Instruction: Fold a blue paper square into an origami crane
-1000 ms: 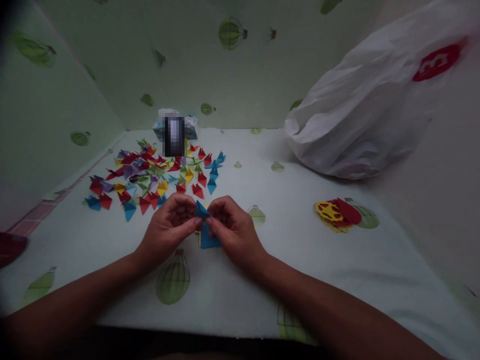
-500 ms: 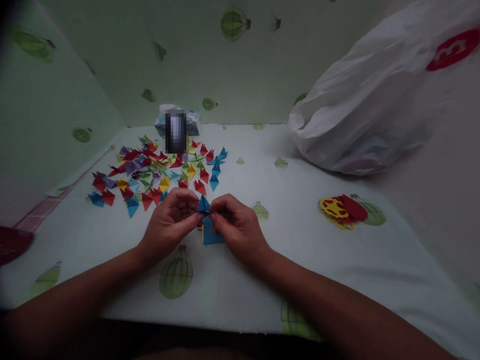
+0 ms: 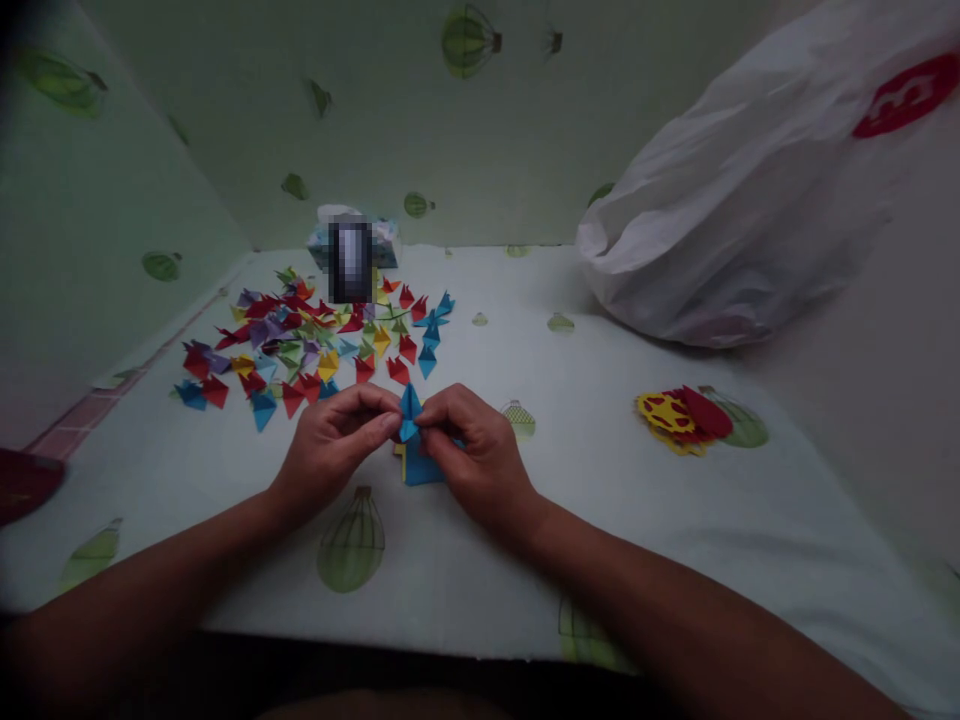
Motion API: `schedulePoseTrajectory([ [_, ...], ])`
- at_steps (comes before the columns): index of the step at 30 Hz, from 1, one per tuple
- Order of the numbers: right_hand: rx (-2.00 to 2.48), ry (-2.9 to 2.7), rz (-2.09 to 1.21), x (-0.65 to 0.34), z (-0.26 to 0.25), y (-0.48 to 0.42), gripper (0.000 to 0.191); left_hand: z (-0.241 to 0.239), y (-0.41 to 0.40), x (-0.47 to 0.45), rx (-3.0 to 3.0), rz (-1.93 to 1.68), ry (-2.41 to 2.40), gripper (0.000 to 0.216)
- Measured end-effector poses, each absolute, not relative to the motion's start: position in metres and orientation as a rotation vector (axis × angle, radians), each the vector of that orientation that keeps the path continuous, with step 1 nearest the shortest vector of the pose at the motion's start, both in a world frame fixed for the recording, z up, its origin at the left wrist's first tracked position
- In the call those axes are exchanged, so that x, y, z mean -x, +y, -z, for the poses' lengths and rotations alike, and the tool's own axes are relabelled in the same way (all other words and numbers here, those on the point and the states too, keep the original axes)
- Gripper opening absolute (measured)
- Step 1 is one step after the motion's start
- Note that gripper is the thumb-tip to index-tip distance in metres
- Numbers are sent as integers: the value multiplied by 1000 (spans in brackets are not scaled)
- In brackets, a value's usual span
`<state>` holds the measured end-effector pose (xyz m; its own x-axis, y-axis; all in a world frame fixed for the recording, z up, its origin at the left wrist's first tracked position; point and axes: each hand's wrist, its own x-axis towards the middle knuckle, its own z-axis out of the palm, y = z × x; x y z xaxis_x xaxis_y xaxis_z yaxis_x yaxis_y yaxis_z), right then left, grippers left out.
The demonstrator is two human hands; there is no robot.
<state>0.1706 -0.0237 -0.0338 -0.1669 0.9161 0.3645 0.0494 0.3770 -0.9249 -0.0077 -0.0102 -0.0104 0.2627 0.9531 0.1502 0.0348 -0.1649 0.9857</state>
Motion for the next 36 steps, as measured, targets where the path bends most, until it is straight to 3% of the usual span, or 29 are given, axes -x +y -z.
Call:
schedulePoseTrajectory([
  [6,923,-1499,-1109,-170,27,-24,5,17,-9,6,-1462,-1148,1044,15],
  [12,1062,-1419,-1279,-169,23,-21,16,17,-9,6,-1557,-1147,1023,15],
  [22,1121,-1441,-1144,-169,26,-25,20,21,-7,4,-1391,-1088,1004,19],
  [36,1069,-1267,-1408,-170,24,-21,30,16,-7,5,-1330,-1004,915,26],
])
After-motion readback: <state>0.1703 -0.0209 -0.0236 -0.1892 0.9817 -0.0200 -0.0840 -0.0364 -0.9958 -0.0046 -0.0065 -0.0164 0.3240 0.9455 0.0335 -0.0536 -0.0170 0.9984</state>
